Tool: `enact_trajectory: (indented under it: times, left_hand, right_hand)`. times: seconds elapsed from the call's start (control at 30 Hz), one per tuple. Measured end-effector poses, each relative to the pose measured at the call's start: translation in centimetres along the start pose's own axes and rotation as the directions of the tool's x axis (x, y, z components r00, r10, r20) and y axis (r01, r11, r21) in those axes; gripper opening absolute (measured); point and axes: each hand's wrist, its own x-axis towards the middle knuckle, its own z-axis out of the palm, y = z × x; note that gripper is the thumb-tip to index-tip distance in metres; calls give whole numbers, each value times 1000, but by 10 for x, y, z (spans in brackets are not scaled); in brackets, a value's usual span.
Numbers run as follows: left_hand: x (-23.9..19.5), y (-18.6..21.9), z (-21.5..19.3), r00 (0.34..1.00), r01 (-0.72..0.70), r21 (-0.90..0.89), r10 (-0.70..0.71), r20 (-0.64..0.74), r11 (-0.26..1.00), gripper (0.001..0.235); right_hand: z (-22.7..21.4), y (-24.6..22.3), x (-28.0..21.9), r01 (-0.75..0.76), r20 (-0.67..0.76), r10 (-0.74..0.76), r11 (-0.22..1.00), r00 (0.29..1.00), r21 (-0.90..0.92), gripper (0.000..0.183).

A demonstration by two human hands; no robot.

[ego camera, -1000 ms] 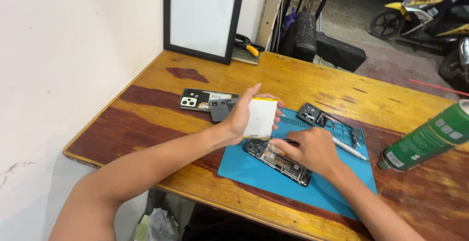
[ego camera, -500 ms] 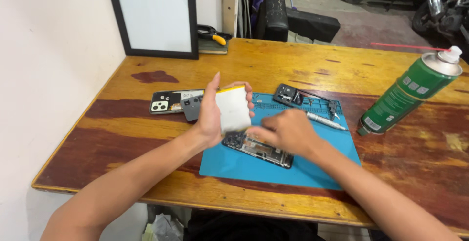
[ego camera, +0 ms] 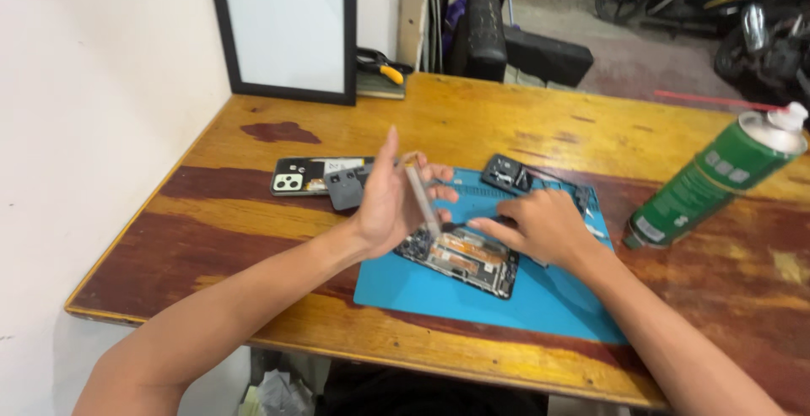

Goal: The person disassembles a smartphone, removes the battery, and cleans the internal components and battery with a brush and compressed air. They then reassemble the phone by placing the battery back and reconnecting internal parts.

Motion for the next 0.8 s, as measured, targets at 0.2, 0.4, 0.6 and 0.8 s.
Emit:
enact_trajectory:
  times: [0.2, 0.4, 0.6, 0.8]
  left_hand:
    - [19, -1, -14, 982, -11, 201, 49, -183, 979, 46]
    - [26, 3, -25, 974, -89, 228, 133, -185, 969, 40]
    - [18, -4, -16, 1000, -15, 175, 13, 11, 984, 50]
    - [8, -6, -10, 998, 47, 39, -48, 40, 998, 84]
  right_hand:
    - [0, 4, -4, -129, 12, 128, 987, 992, 94, 47]
    - [-8, -5, 0, -364, 17, 366, 916, 930, 171, 42]
    - [4, -26, -2, -182, 110, 167, 971, 980, 152, 55]
    - [4, -30, -2, -238, 29, 238, 971, 971, -10, 53]
